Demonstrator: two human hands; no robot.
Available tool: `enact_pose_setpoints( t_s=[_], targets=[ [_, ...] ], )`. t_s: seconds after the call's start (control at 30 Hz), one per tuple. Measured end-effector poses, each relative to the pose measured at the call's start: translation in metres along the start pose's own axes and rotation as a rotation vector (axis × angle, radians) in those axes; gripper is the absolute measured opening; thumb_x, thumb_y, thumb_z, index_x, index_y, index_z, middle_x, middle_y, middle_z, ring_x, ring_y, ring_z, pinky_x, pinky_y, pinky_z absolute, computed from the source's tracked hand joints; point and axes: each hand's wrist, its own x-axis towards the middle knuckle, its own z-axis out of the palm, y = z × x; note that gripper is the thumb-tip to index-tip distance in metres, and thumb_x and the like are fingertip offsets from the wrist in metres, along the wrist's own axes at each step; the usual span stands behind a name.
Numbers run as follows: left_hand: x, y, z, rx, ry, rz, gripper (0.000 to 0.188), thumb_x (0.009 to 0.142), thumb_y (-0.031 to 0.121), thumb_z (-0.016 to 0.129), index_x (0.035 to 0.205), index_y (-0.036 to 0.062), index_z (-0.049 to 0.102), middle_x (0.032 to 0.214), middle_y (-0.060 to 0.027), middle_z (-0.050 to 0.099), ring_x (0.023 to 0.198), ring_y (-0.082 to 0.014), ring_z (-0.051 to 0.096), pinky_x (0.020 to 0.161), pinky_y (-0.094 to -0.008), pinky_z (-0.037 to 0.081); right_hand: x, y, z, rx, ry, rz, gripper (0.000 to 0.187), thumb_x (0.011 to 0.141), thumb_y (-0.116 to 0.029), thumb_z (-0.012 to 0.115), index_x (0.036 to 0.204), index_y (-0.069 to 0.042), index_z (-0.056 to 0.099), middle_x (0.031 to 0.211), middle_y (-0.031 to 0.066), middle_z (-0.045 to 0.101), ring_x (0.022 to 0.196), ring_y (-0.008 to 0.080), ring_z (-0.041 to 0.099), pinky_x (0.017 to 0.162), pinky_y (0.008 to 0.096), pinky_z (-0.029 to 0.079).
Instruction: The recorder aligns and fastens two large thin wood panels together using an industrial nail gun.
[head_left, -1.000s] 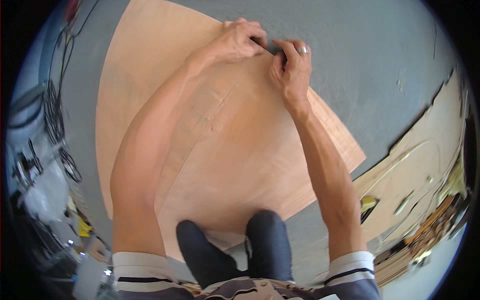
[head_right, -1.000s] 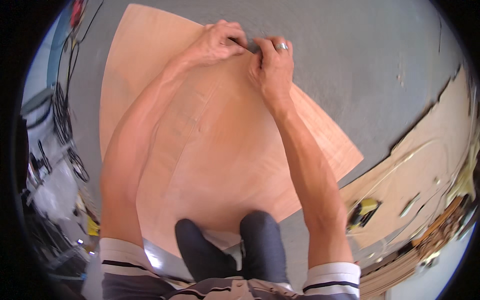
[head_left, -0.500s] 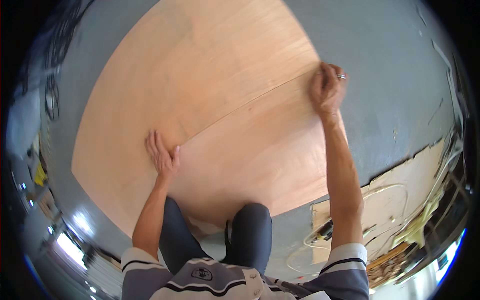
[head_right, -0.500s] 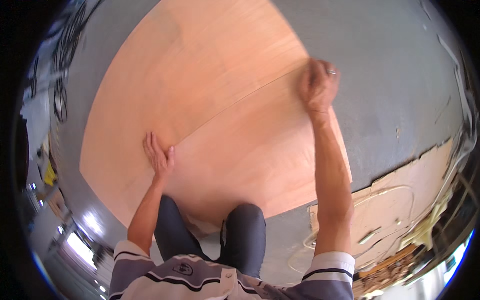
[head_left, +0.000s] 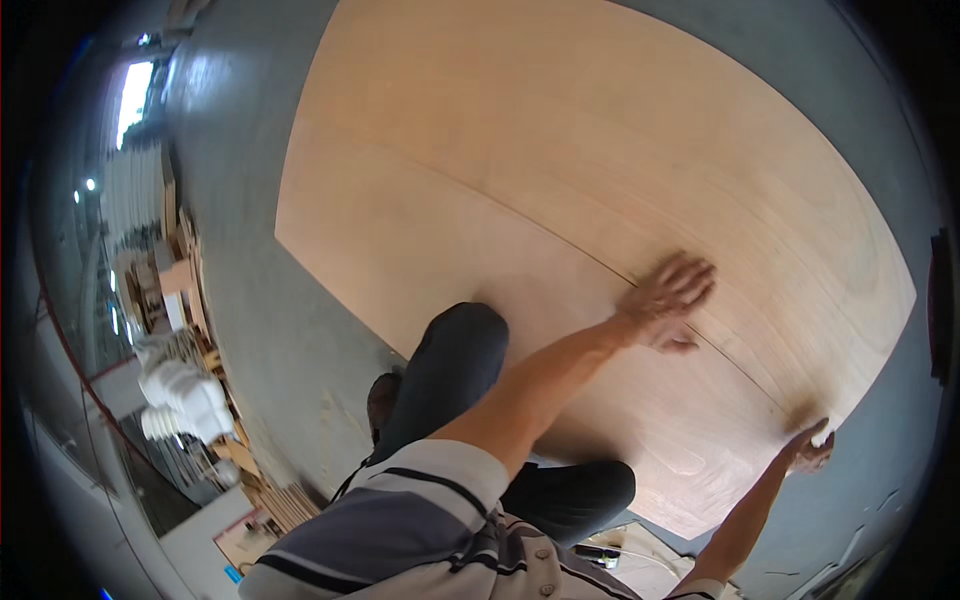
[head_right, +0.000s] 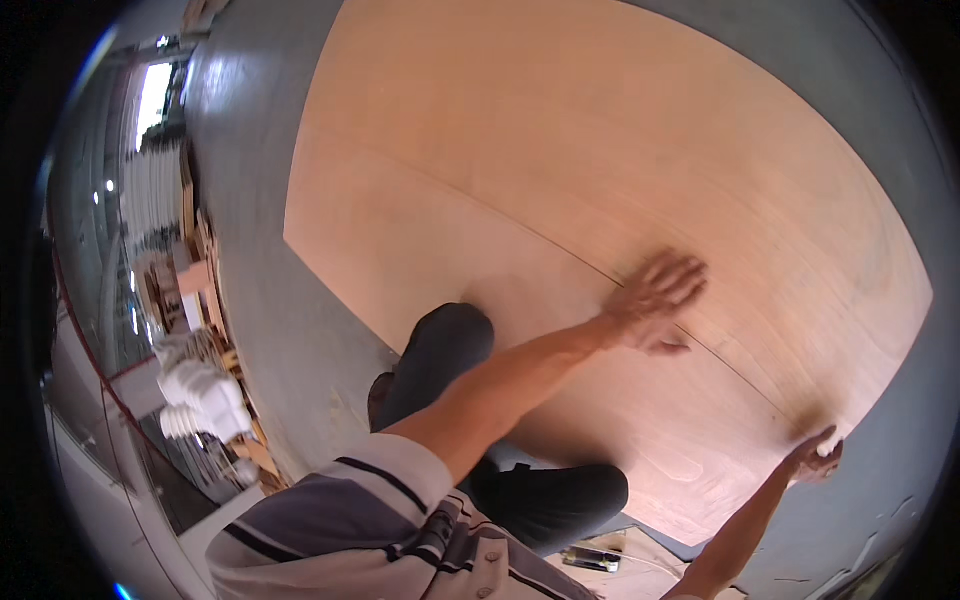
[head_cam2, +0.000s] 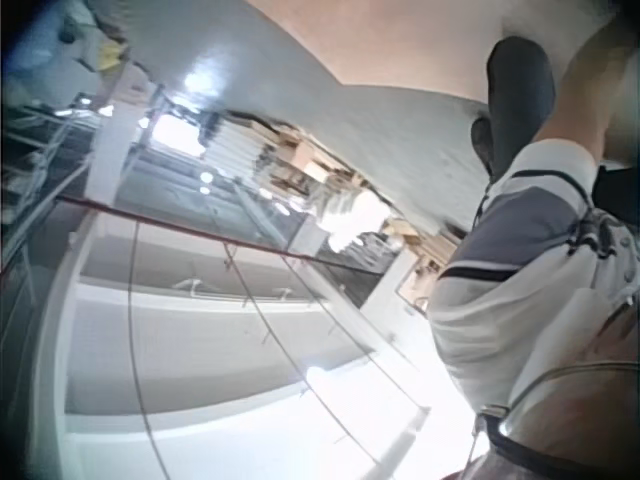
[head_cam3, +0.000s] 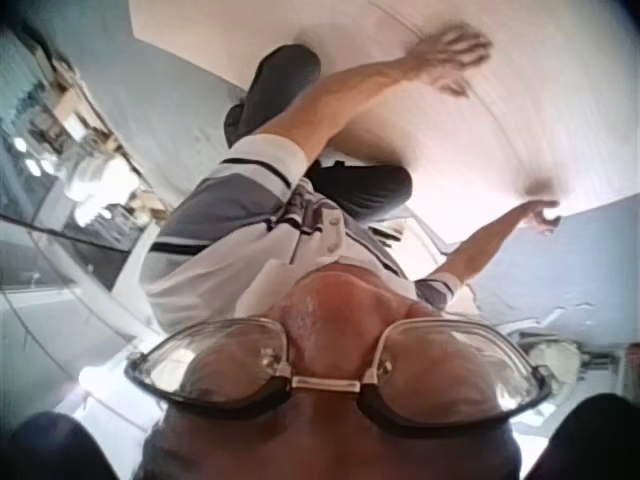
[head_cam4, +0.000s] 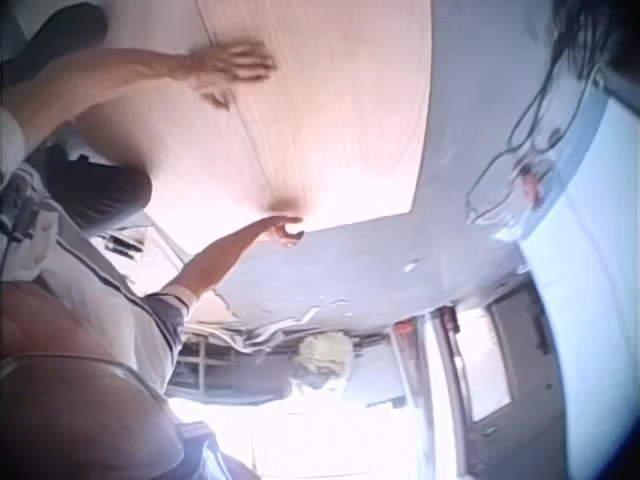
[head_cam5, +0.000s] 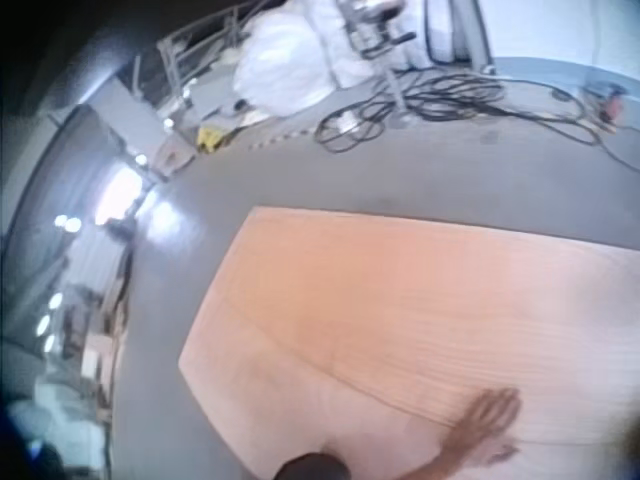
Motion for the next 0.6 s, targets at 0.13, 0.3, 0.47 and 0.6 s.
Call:
enact_pose_setpoints(
  t_s=[0.13, 0.3, 0.47, 0.6],
  targets=[
    [-0.010, -0.014, -0.020, -0.084, 0.013, 0.027, 0.098, 0.079, 0.066, 0.056, 0.143, -0.0051, 0.035, 0.154, -0.0199, 0.028, 0.145, -0.0332, 0.021, 0.120, -0.0512, 0.010, 0.026, -0.214, 0.001, 0.529, -0.268, -0.513, 0.038, 0.081, -0.027, 0.077, 0.107, -0.001, 0.066, 0.104, 0.0156, 0.067, 0.099, 0.0319, 0.061, 0.085, 0.0425, 0.049],
    [-0.096, -0.118, -0.032, -0.212, 0.242, 0.174, 0.084, 0.080, 0.050, 0.069, 0.143, 0.0031, 0.039, 0.149, -0.0197, 0.035, 0.138, -0.0399, 0.031, 0.116, -0.0538, 0.022, -0.007, -0.506, -0.055, 0.691, -0.380, -0.803, 0.049, 0.083, -0.035, 0.073, 0.114, 0.001, 0.060, 0.107, 0.0238, 0.063, 0.101, 0.0417, 0.059, 0.086, 0.0493, 0.047],
    [-0.247, -0.325, -0.165, 0.010, 0.620, -0.445, 0.081, 0.076, 0.048, 0.074, 0.136, 0.0025, 0.046, 0.142, -0.0203, 0.042, 0.133, -0.0425, 0.037, 0.111, -0.0586, 0.027, -0.006, -0.678, -0.047, 0.528, -0.290, -0.901, 0.064, 0.079, -0.049, 0.074, 0.118, -0.001, 0.058, 0.117, 0.0241, 0.059, 0.108, 0.0410, 0.056, 0.089, 0.0501, 0.046],
    [-0.338, -0.425, -0.199, 0.278, 0.563, -0.611, 0.085, 0.072, 0.059, 0.071, 0.132, 0.0016, 0.049, 0.139, -0.0184, 0.043, 0.133, -0.0400, 0.037, 0.115, -0.0598, 0.020, -0.054, -0.840, -0.058, 0.621, -0.337, -0.940, 0.075, 0.077, -0.057, 0.072, 0.125, -0.001, 0.056, 0.125, 0.0242, 0.056, 0.116, 0.0397, 0.053, 0.094, 0.0512, 0.044]
  ],
)
